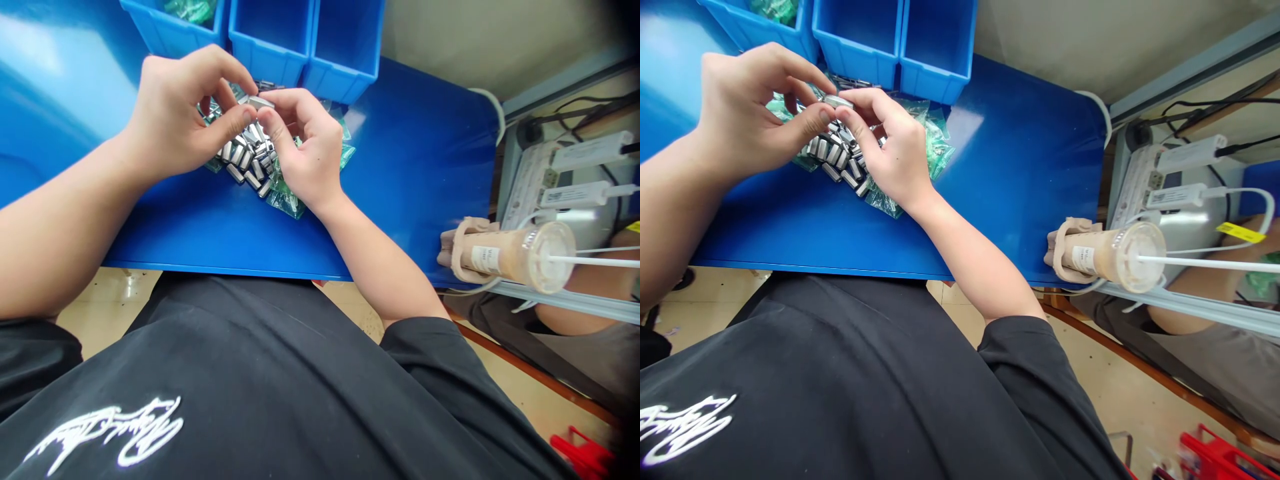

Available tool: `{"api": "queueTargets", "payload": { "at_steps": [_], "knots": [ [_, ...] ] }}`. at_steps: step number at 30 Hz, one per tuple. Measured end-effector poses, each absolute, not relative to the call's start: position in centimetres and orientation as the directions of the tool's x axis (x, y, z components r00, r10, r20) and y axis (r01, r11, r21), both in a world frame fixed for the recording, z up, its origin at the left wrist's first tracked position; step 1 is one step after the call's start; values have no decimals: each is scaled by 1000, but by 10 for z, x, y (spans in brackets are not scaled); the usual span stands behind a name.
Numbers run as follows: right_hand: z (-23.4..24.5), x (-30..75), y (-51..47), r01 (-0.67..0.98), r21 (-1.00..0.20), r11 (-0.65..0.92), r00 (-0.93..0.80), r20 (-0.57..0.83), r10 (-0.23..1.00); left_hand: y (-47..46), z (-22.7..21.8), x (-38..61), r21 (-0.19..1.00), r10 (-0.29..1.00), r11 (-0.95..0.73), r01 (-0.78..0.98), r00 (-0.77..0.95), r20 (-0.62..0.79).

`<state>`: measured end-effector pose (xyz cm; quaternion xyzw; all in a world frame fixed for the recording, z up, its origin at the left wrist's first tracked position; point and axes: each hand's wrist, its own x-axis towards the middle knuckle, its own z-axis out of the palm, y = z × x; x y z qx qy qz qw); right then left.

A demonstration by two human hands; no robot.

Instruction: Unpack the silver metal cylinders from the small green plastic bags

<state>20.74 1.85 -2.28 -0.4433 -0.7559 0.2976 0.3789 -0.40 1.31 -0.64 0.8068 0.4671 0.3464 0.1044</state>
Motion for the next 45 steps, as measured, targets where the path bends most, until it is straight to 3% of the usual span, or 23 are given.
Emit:
{"api": "queueTargets", "payload": {
  "at_steps": [7,14,21,27,45],
  "knots": [
    [-31,210,24,372,-772,515,-354,395,848,12,-5,-1,484,826,-542,687,331,456],
    [-31,208,26,424,-761,491,-359,357,863,13,-8,-4,450,807,-566,691,351,475],
    [-36,210,31,312,-763,566,-372,450,812,14,-10,-5,420,801,-560,714,339,493],
    [-33,209,28,389,-739,550,-365,425,829,15,-11,-6,439,820,-533,724,314,479],
    [-41,211,33,397,-680,617,-357,505,786,16,-13,-4,451,798,-554,700,290,528]
  ]
}}
